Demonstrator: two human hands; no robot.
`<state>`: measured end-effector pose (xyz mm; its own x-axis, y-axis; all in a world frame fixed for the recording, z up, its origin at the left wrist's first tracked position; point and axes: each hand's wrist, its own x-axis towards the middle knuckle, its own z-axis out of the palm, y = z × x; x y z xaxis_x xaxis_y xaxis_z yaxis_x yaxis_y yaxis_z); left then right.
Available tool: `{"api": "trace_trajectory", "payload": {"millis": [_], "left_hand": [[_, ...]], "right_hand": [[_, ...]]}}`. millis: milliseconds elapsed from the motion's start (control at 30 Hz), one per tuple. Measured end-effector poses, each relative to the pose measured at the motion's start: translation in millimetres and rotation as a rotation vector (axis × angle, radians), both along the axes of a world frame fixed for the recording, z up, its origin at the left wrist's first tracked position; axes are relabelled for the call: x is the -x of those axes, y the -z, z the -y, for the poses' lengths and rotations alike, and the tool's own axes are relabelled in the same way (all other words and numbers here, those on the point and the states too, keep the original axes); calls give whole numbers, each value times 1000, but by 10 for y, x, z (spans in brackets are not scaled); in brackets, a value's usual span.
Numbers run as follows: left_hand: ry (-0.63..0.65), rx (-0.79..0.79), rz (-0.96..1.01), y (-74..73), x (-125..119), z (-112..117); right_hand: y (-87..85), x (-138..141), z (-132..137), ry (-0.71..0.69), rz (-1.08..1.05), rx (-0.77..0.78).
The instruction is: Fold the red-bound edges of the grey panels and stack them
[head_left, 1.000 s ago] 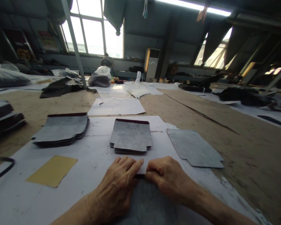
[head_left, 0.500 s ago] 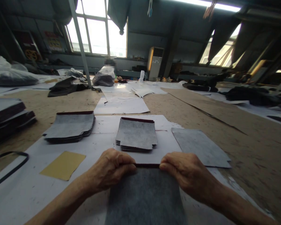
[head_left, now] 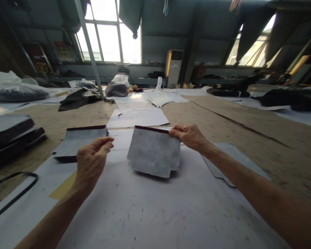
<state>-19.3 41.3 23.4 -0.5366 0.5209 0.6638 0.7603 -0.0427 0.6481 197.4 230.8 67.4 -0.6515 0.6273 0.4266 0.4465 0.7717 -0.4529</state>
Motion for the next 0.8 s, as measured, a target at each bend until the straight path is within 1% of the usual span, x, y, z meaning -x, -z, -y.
{"api": "trace_trajectory", "payload": {"millis": [33, 100, 167, 233, 333, 500, 633, 700, 800], "left_hand": [[4, 21, -42, 47, -14, -22], [55, 84, -155, 131, -75, -67], [132, 156, -278, 190, -156, -102], [202, 221, -387, 223, -229, -126], [266, 293, -523, 243, -300, -152], [311, 391, -694, 281, -370, -206], [335, 454, -746, 324, -411, -231], [350, 458, -746, 347, -408, -237], [328, 465, -771, 391, -374, -252]], "right_hand": [[55, 66, -106, 0, 28, 2], [152, 160, -268, 0, 86, -3], [209, 201, -360, 3, 129, -17], [220, 205, -399, 11, 159, -33], [197, 198, -400, 44, 201, -57], [220, 260, -283, 159, 251, -98], [256, 331, -130, 269, 267, -125], [238, 321, -115, 331, 267, -118], [165, 144, -176, 442, 268, -78]]}}
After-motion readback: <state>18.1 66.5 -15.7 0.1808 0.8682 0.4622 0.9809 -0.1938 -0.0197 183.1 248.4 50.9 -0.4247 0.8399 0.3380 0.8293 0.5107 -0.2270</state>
